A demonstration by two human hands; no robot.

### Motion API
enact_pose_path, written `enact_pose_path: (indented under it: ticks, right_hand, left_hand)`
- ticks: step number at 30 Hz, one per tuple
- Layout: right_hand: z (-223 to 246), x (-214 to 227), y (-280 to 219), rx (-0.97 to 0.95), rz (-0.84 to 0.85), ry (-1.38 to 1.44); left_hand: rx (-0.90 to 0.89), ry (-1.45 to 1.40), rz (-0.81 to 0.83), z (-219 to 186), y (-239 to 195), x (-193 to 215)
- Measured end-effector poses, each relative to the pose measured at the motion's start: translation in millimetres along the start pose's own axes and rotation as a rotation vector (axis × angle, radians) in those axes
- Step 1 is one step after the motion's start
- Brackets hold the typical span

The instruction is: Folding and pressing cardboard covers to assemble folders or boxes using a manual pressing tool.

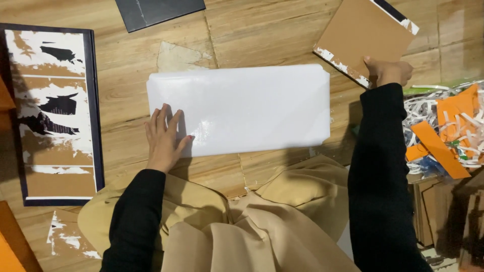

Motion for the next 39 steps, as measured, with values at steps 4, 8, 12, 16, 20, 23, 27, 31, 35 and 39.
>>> enact_pose_path:
  ticks: [4,8,12,16,20,23,27,31,35,39]
  right_hand:
    - [4.3,2.3,-12.1,-0.039,0.083,0.071]
    - [5.5,-4.7,-1.2,-0.032,0.016,0.055]
    - [-2.2,-7.6,-0.1,-0.002,0.040,0.202]
    - [-15.1,-15.7,28.0,-0.032,0.014,0.292]
    - [-21.0,-42.1,54.4,-0.143,0.212,0.643]
    - [-27.1,-40.6,62.0,-0.122,0.292,0.627]
    - [-32.0,-38.5,66.2,-0.182,0.401,0.832]
    - [-9.8,-14.8,43.5,0.166,0.480,1.199]
    - [8.4,39.4,-59.0,0.931,0.380,1.394]
    - [-6.8,21.0,-149.5,0.873,0.406,1.287]
  left_hand:
    - [-0.120,-0.327,-0.131,-50.1,50.8,-10.5]
    - [-0.335,-0.608,-0.232,-133.7,160.0,-72.7]
    - [-0.278,-0.742,-0.131,-207.0,259.8,-159.8]
    - [-0.091,-0.624,0.108,-263.0,286.2,-179.7]
    - [0.130,-0.579,0.191,-275.8,274.7,-162.2]
    - [0.216,-0.698,0.171,-279.3,271.4,-145.6]
    - [0.256,-0.726,-0.009,-267.5,275.0,-109.6]
    - [0.146,-1.053,-0.006,-240.1,263.6,-70.2]
    - [0.002,-1.335,0.127,-187.2,212.5,-9.2]
    - [0.128,-1.195,0.042,-109.3,140.8,30.4]
Point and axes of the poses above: each hand's wrist, its own y-axis towards the middle knuckle, its own x-axis out of the back of the hand, z = x × y, the point moved 5 cm from there along y, towards the middle knuckle, and after that the axes turned 3 degrees about -z, right-handed, at the moved point
